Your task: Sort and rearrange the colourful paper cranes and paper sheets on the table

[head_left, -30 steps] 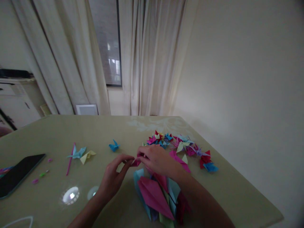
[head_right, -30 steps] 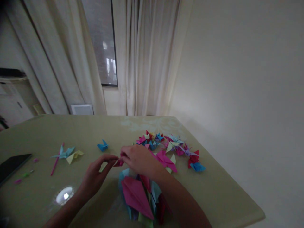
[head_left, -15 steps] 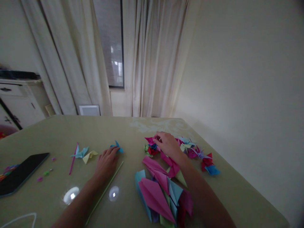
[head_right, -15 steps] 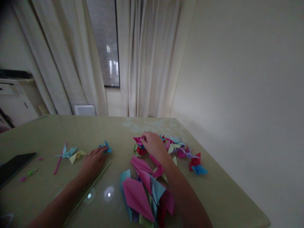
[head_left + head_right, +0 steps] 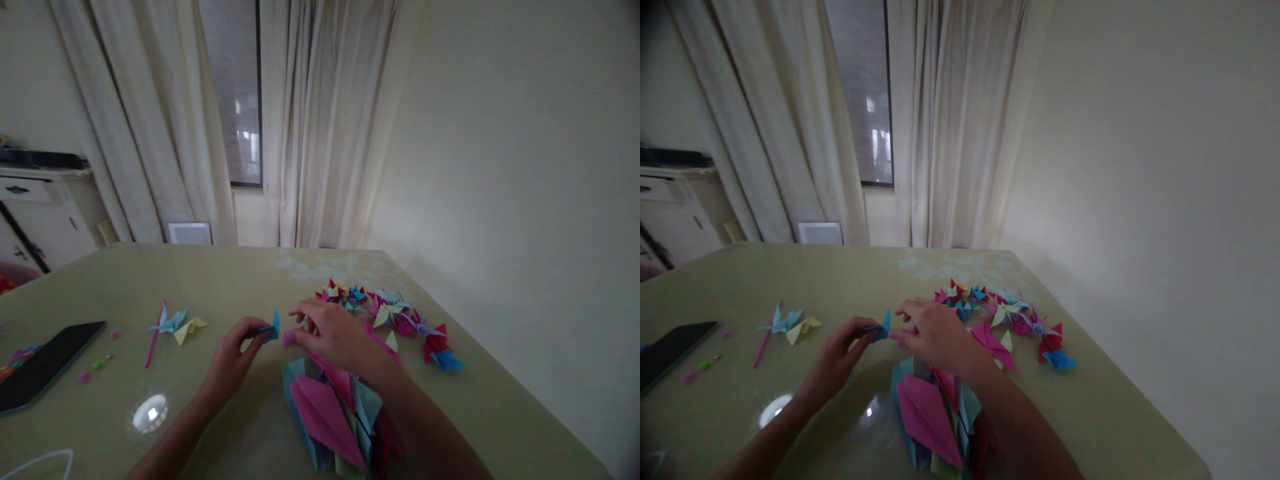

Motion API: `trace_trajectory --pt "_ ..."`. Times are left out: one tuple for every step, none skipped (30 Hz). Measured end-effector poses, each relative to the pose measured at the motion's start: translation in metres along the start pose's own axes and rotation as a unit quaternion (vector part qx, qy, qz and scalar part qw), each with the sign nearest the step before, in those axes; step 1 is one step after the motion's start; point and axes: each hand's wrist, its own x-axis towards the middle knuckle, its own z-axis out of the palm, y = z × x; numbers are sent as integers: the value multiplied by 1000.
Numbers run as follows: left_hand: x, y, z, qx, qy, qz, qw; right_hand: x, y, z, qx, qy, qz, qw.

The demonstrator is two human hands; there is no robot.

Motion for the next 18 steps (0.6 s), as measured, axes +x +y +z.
trace_trajectory --pt "-4 5 5 -7 -2 22 1000 0 -2 5 -4 -7 -6 1000" --pt "-7 9 9 -9 0 41 999 1 -2 10 -10 -14 -8 1000" --pt "-10 11 12 -9 4 56 998 2 -2 13 -16 -22 -9 1000" --pt "-12 12 15 -9 11 66 998 3 -1 15 -20 -29 -7 999" --pt "-14 13 16 -8 18 74 997 3 1 17 -21 -32 -3 999" --pt "-16 12 17 -7 24 81 996 4 3 18 -23 -31 1 999" --pt "-17 12 17 -6 30 87 996 4 5 18 -25 -27 5 999" --pt "-17 11 18 -6 34 93 995 4 6 19 -26 -23 10 999" --pt "-18 11 18 -6 38 98 994 4 8 20 -25 -20 14 999" --pt "-19 12 19 -5 38 103 994 4 8 21 -20 -21 18 999" --pt "-20 13 20 -3 36 107 994 4 8 22 -11 -25 20 999" --pt "-20 14 20 -2 34 111 993 4 8 23 -3 -30 20 999" --pt "-19 15 20 -1 31 116 993 4 7 24 5 -35 20 999" --pt "-18 15 19 3 27 121 992 4 6 24 10 -36 22 999" --pt "-15 14 17 13 21 123 992 4 6 23 12 -35 25 999" --pt "-11 12 12 32 12 122 992 4 7 20 9 -31 29 999" --pt "-5 8 4 61 5 117 991 4 9 15 0 -23 35 999" --pt "0 2 -6 100 2 108 989 4 12 8 -17 -10 44 999"
